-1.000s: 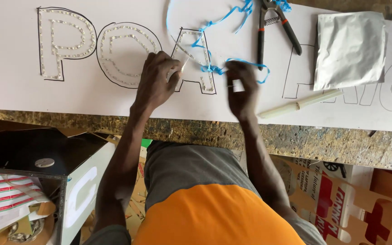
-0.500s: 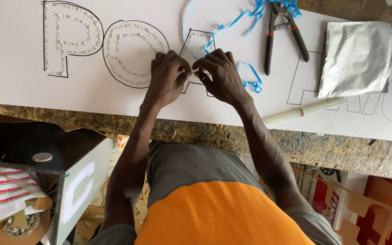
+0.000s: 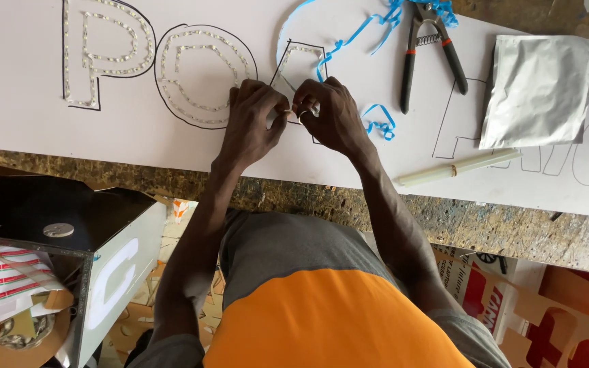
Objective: Apply blue decorative strips to a sign board along letter outlines using scissors
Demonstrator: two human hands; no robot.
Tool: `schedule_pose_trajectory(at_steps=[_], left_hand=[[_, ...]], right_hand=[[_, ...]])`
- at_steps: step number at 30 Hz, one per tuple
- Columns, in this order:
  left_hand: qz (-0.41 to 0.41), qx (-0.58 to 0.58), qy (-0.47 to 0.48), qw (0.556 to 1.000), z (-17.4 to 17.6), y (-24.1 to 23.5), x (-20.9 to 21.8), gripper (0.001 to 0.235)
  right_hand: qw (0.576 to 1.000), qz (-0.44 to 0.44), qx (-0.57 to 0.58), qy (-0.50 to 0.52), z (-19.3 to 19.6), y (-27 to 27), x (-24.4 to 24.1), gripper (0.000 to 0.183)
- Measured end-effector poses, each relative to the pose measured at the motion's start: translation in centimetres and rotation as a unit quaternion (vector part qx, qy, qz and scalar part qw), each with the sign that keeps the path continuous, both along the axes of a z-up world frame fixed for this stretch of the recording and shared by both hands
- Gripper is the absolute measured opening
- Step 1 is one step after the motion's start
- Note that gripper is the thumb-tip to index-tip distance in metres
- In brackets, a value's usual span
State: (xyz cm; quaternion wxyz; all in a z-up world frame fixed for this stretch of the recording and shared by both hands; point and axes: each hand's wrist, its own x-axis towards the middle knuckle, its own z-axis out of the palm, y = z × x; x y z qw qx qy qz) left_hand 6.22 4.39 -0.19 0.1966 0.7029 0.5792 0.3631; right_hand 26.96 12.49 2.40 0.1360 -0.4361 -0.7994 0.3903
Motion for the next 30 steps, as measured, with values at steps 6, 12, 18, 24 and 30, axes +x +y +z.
schedule_pose_trajectory(at_steps=[6,12,18,24,30], left_hand=[[-0.029,0.065,0.045,0.996,-0.7,0.2,-0.7,0.032],[-0.047,0.081,0.084,0.992,0.0,0.2,-0.9,0.011],[-0.043,0.062,0.081,0.994,-0.3,0.1,-1.0,0.007],[-0.078,0.093,0.149,0.981,-0.6,-0.7,-1.6,0.022],[-0.076,0.087,0.202,0.973,0.0,-1.4,-1.8,0.030]], right_hand=[[0.999,-0.016,-0.022,-0.030,0.0,0.4,0.2,0.025],[0.998,-0.023,0.003,-0.059,0.0,-0.1,0.7,0.024],[0.995,-0.026,0.050,-0.078,-0.9,-1.0,0.5,0.025],[0.988,-0.028,0.103,-0.109,-1.9,-1.5,0.9,0.026],[0.980,-0.004,0.099,-0.170,2.7,-1.8,1.3,0.024]])
